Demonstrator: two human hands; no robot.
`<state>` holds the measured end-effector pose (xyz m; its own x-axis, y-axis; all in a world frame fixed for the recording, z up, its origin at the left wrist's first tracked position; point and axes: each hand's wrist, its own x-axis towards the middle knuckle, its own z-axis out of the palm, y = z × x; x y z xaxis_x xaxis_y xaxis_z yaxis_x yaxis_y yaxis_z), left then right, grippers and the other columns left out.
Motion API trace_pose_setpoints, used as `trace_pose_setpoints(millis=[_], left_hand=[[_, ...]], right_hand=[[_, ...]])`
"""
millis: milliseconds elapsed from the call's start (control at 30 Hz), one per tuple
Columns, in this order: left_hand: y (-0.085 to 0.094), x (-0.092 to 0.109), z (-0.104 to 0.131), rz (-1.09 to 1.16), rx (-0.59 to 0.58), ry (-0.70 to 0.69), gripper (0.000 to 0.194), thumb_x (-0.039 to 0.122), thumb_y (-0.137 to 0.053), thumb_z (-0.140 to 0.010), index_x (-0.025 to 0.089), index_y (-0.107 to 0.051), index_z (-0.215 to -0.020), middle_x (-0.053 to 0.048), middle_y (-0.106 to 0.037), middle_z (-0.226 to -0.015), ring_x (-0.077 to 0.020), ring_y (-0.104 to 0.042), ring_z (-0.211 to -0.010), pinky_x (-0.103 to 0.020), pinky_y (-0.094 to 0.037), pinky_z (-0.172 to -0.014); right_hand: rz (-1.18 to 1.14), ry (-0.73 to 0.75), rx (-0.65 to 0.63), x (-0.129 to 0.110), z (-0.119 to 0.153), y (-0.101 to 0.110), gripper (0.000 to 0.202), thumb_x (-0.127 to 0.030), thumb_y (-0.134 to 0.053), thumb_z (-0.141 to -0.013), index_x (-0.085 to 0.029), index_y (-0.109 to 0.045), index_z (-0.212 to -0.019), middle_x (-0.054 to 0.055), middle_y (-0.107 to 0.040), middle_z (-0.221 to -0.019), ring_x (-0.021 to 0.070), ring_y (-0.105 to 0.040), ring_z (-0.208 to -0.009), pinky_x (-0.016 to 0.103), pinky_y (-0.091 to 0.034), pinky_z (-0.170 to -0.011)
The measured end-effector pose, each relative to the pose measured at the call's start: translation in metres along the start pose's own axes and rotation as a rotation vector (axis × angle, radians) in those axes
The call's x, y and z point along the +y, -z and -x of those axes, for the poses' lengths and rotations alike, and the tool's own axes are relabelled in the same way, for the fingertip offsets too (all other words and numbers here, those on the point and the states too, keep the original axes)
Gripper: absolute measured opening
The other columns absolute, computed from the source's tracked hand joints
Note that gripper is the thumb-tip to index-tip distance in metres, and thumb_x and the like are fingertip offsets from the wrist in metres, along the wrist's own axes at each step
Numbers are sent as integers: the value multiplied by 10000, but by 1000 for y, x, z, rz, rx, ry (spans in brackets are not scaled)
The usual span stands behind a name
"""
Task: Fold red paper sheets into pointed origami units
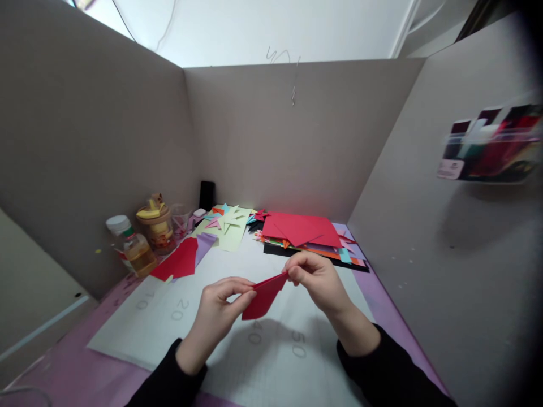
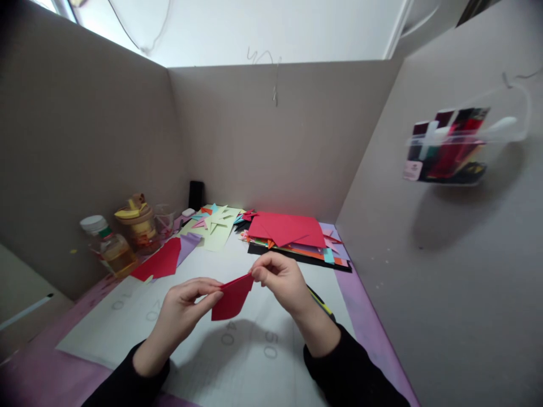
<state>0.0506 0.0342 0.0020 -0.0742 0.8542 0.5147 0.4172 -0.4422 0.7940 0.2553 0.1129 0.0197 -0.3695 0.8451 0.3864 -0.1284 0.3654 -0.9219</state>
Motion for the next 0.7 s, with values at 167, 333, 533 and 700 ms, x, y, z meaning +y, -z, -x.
trace_pose_setpoints(millis=[167, 333, 533, 700], left_hand=[[-2, 4, 1, -8, 20, -33, 90, 180, -682, -751, 196, -700, -665, -56, -739, -778, -182, -692, -695, -279, -557, -657], [-5, 8, 2, 2, 48, -6, 150, 192, -674, -745, 191, -660, -596, -49, -731, -734, -175, -680, -641, -280, -552, -625], [-7, 8, 3, 42, 60, 72, 190, 188, -675, -734, 180, -624, -551, -41, -716, -705, -162, -664, -620, -272, -539, -624], [-10, 4, 6, 104, 63, 155, 231, 204, -676, -731, 175, -574, -526, -42, -710, -704, -161, -654, -614, -273, -531, -609]], right_hand=[[60, 156, 64, 2, 3, -3, 243, -364, -622, -838, -202, -561, -668, 16, -548, -714, 145, -491, -653, 278, -398, -583], [96, 173, 148, 4, 8, -10, 264, -378, -549, -888, -205, -502, -694, -5, -483, -694, 138, -445, -627, 272, -364, -588], [126, 192, 168, 1, 11, -14, 251, -367, -547, -888, -208, -501, -700, -4, -483, -697, 144, -447, -633, 272, -352, -587], [149, 228, 177, 0, 13, -16, 223, -330, -547, -892, -208, -504, -710, 6, -490, -719, 152, -459, -669, 279, -361, -611]])
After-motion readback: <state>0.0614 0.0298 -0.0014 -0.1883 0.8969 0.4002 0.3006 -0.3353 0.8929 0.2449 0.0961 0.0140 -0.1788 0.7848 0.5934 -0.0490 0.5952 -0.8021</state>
